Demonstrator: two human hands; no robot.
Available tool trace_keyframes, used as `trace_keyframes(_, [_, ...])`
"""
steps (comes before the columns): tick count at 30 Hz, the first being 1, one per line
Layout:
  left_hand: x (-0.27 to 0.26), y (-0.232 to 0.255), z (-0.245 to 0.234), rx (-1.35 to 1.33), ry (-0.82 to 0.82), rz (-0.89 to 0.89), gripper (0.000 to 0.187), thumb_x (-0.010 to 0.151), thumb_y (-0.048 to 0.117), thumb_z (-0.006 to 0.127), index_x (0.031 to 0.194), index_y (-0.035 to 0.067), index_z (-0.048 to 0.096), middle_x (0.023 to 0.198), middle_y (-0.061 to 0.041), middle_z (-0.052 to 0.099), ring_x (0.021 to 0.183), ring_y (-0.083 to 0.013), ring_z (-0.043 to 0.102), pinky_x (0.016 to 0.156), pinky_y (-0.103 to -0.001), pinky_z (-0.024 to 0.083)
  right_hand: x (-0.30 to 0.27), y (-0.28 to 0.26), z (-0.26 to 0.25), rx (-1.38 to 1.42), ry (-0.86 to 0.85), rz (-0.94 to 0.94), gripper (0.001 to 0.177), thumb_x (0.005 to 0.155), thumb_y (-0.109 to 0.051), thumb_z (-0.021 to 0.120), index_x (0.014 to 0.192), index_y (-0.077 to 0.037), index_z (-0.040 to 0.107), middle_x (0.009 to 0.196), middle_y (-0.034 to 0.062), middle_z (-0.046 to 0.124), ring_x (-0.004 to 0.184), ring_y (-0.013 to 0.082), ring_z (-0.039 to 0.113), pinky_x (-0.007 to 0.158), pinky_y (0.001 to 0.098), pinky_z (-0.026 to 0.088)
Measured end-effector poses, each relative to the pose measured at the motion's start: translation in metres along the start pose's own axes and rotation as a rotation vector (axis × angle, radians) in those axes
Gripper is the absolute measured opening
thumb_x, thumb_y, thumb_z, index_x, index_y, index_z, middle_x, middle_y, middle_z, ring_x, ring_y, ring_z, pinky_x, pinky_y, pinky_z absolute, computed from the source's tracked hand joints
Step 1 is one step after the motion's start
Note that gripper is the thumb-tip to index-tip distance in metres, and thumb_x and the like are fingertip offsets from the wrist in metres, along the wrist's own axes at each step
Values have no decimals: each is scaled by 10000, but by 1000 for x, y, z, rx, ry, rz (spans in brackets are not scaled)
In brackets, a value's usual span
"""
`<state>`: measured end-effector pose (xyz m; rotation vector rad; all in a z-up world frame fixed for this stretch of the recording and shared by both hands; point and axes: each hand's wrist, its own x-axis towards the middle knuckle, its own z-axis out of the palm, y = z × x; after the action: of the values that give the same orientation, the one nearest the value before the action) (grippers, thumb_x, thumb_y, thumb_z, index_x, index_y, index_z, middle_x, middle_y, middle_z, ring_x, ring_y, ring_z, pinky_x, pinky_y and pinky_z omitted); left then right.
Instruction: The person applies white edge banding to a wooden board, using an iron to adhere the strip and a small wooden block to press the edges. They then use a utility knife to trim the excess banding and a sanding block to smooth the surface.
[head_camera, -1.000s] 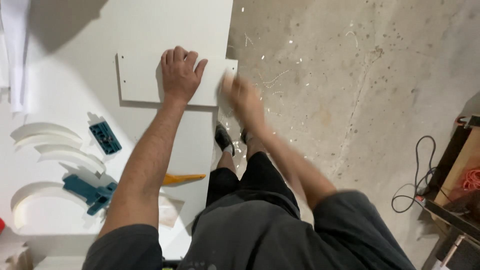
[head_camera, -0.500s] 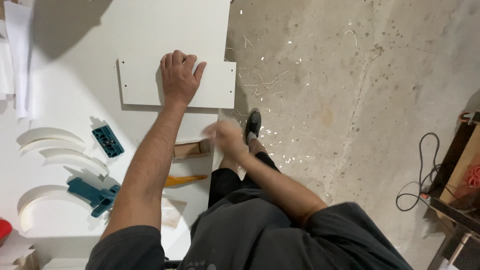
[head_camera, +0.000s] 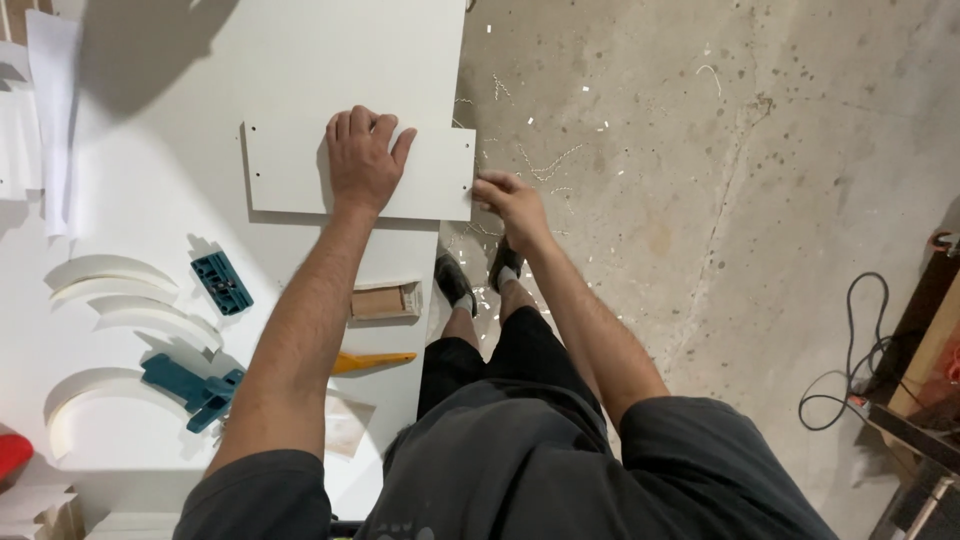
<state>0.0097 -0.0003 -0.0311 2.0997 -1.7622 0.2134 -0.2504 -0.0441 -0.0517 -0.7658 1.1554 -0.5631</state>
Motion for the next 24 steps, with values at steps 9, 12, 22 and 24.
trace_keyframes(9, [2, 1, -3, -4, 6, 13, 386, 1090, 556, 573, 981, 187, 612, 925, -17, 467, 890, -241, 597, 961, -444, 460, 41, -43, 20, 29, -22, 20, 400, 897, -203, 854, 1167, 36, 680, 894, 123, 727, 761, 182, 750, 689, 306, 640])
trace_keyframes(12, [4, 2, -2, 5, 5, 23, 392, 1099, 562, 557, 988, 189, 606, 930, -15, 460, 890, -243, 589, 960, -442, 457, 38, -53, 28, -163, -89, 78, 389, 818, -200, 900, 1064, 34, 710, 846, 118, 722, 689, 176, 723, 640, 279, 626])
trace_keyframes(22, [2, 2, -3, 19, 37, 7, 389, 1075, 560, 568, 971, 189, 622, 916, -21, 494, 894, -236, 603, 954, -434, 464, 47, -56, 34, 58, 113, -44, 321, 979, -221, 735, 1157, 28, 637, 919, 131, 682, 798, 198, 727, 724, 328, 620])
trace_keyframes(24, [4, 2, 1, 10, 44, 4, 390, 1064, 564, 579, 962, 191, 624, 911, -18, 505, 892, -233, 607, 961, -433, 463, 30, -73, 51, 120, 177, -38, 362, 988, -286, 716, 1145, 23, 613, 919, 127, 673, 811, 206, 729, 735, 325, 608])
